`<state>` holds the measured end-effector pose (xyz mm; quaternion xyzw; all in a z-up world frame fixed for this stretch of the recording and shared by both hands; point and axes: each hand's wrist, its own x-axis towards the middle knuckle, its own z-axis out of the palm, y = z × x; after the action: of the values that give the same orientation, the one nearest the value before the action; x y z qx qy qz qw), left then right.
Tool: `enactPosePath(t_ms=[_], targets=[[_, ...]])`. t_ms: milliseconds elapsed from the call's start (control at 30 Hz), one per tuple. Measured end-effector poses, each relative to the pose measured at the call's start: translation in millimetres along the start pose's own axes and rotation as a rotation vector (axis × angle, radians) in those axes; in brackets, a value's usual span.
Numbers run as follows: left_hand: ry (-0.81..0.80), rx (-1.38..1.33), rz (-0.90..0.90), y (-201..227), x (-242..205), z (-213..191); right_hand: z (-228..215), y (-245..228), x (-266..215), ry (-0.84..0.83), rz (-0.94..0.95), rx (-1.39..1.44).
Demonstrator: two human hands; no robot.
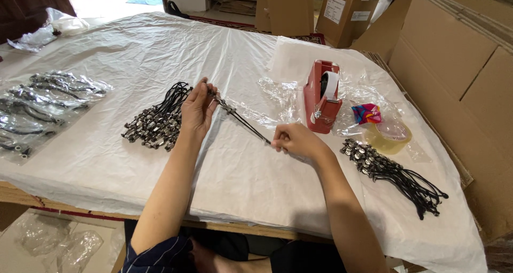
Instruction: The person picks up a necklace from a pile, stretches it out, and places it inside a clear plastic bag before sealing the bag with tape from a dispenser.
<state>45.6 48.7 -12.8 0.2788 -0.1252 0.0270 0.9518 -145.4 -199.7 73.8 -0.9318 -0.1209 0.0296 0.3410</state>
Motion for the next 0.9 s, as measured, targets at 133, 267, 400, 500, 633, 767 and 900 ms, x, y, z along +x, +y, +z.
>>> enactPosePath(t_ms=[133,267,400,500,633,767,900], targets=[[-0.025,0.071,-0.022,-7,-20,26,4,-12,-11,0.000,-0.071,-0.216],[-0.130,0.202,-0.051,-16,-51,59,31,-10,7,0.440,-0.306,-0.020],[-0.246,0.473,-0.045,-12,-89,95,64,17,43,0.529,-0.490,0.336],[-0.269,0.574,-0.057,-15,-101,102,70,15,44,0.538,-0.385,0.623],[-0.234,0.652,-0.026,-17,-104,103,63,4,33,0.527,-0.291,0.758],[-0.251,0.643,0.014,-10,-102,104,43,-1,24,0.606,-0.232,0.546],[-0.309,0.850,0.081,-17,-89,87,10,10,9,0.805,-0.139,0.327]])
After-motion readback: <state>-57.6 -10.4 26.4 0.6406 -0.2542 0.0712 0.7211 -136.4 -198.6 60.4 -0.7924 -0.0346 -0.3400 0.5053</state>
